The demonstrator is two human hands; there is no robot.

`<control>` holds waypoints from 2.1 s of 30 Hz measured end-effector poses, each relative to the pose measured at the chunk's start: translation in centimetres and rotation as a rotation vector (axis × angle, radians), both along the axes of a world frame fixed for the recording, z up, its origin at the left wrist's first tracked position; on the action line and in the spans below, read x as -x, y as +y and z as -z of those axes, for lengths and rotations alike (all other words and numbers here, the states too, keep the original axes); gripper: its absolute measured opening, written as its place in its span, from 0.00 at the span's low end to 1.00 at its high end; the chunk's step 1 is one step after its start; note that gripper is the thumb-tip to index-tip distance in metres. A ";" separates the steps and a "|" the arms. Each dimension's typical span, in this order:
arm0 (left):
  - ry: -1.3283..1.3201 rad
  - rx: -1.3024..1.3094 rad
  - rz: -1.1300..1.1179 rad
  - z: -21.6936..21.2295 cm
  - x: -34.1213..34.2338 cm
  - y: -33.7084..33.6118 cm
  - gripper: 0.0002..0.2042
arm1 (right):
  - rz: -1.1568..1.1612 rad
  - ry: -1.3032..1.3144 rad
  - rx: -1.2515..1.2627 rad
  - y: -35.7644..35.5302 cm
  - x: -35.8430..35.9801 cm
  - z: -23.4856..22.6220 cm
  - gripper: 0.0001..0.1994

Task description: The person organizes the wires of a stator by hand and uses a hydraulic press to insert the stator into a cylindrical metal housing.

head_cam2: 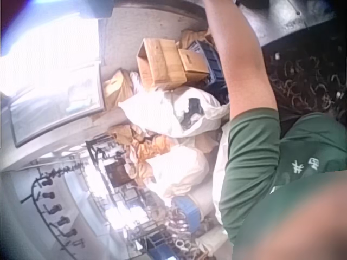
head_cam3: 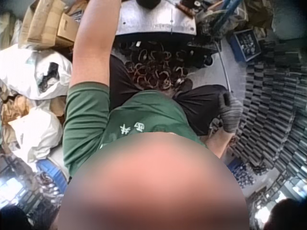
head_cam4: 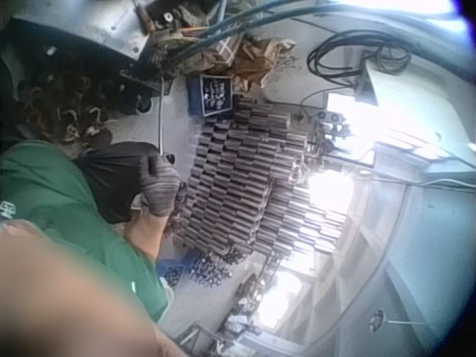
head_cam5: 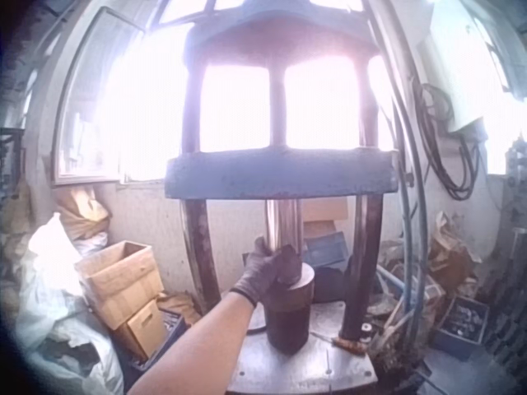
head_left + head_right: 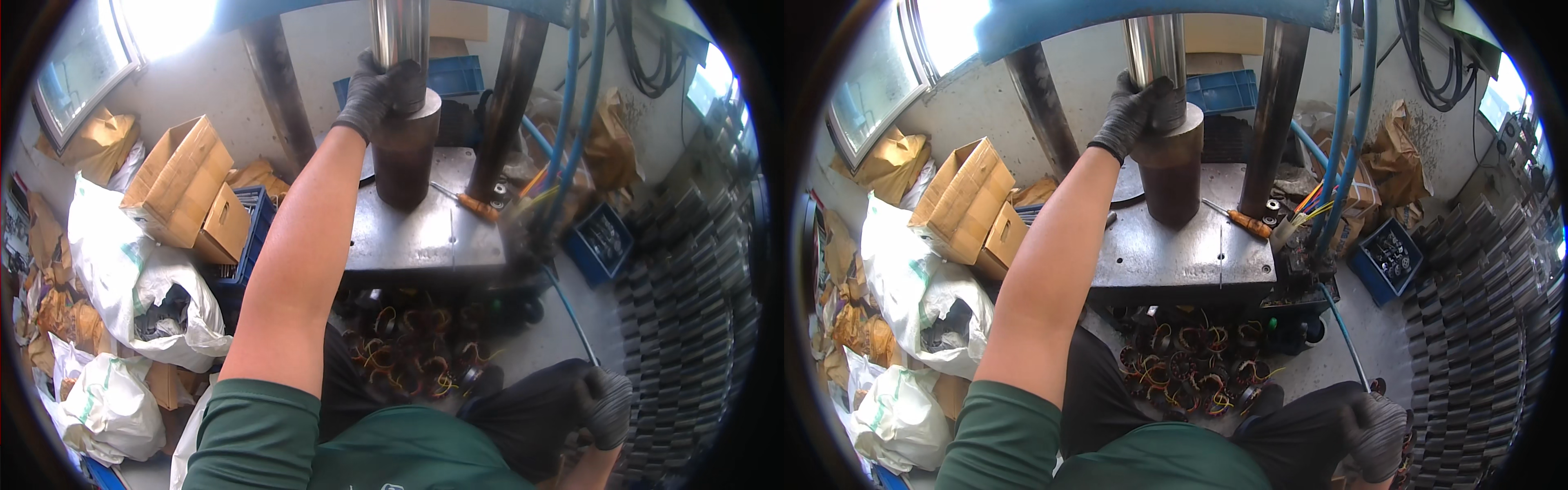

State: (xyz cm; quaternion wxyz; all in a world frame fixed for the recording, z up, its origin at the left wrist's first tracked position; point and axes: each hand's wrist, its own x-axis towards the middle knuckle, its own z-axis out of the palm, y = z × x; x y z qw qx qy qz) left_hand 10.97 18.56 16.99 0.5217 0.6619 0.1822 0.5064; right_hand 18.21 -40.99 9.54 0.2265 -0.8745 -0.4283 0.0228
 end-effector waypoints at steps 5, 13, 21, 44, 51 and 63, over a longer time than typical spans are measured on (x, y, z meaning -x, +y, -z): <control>0.009 0.002 -0.031 -0.1 0.0 0.0 0.42 | -0.018 -0.044 0.034 0.1 -0.1 -0.1 0.10; -0.006 -0.013 -0.067 -0.4 0.5 -0.6 0.42 | -0.053 -0.162 0.052 -0.1 -0.4 0.7 0.11; 0.039 -0.041 -0.088 -0.7 0.3 -1.4 0.42 | 0.012 -0.045 0.091 -0.2 -0.2 0.0 0.10; 0.076 -0.082 -0.143 -0.8 0.6 -1.6 0.29 | -0.308 -0.090 0.324 0.2 -2.7 -2.8 0.13; 0.051 -0.031 -0.042 -0.9 0.4 -2.0 0.25 | -0.346 -0.078 0.391 0.1 -2.7 -3.3 0.10; 0.242 -0.021 -0.023 -1.3 1.1 -1.2 0.37 | -0.224 -0.013 0.159 1.0 -2.5 -3.9 0.11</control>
